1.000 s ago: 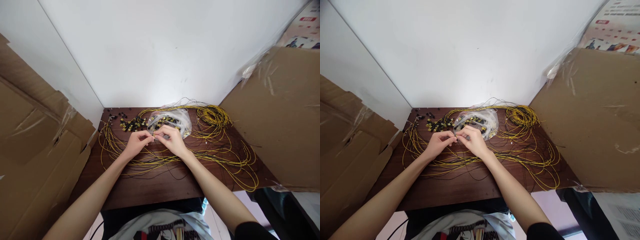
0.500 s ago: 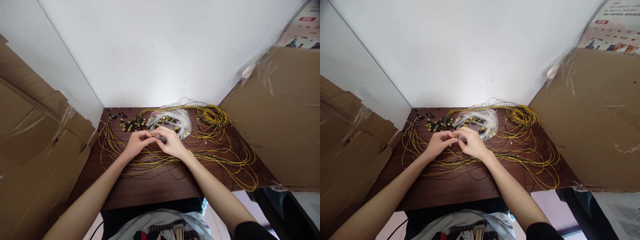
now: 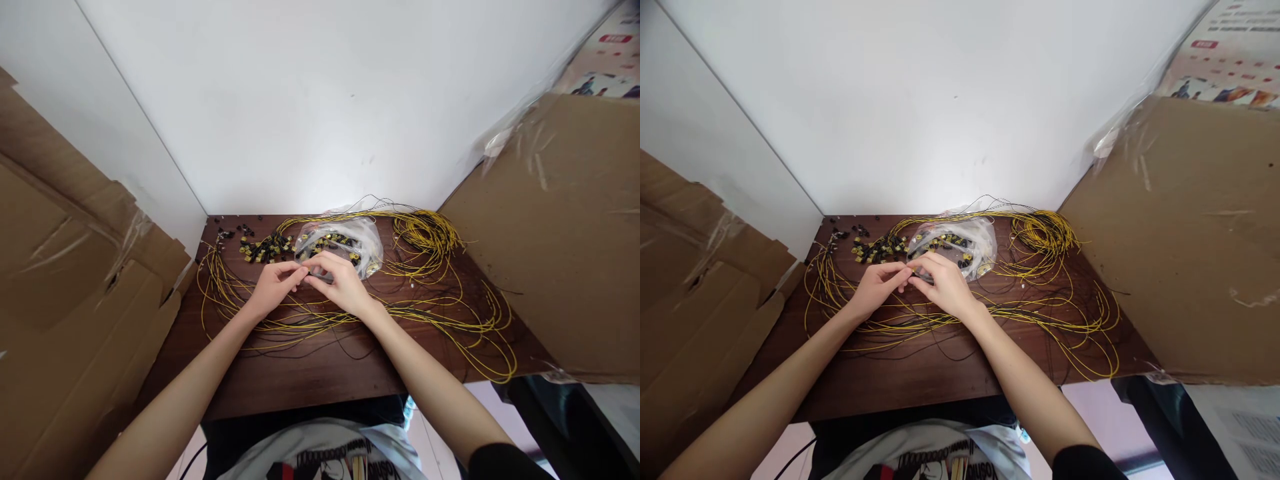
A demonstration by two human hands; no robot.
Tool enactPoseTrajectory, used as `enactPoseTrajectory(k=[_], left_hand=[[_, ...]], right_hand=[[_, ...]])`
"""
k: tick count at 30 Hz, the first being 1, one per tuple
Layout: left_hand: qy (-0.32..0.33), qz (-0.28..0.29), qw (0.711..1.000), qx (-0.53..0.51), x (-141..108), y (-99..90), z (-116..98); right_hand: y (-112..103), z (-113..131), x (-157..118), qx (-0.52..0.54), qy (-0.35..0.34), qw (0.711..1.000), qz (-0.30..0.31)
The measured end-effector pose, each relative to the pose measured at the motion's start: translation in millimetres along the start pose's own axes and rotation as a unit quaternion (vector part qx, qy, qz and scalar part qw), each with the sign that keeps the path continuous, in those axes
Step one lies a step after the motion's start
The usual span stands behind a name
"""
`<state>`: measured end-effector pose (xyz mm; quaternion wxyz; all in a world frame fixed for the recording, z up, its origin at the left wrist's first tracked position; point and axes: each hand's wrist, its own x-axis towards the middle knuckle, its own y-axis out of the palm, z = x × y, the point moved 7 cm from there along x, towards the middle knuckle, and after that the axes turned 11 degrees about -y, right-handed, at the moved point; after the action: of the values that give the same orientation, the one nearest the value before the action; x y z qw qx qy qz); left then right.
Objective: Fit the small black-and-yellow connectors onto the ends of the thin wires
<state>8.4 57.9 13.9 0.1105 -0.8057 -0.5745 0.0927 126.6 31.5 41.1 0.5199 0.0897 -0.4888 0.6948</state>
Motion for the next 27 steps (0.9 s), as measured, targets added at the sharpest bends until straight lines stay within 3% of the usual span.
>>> enactPoseTrajectory(k=[8,27], left_hand=[[-0.001,0.004,1.0,-0.009,-0.2,0.5,-1.2],[-0.004,0.0,1.0,-0.013,-0.6,-0.7,-1.5]], right_hand=[[1.6,-4.4,-2.2,-0.052,0.007,0.999,0.003],[1.6,-1.8,-2.6,-0.042,-0.009,0.999,-0.002]])
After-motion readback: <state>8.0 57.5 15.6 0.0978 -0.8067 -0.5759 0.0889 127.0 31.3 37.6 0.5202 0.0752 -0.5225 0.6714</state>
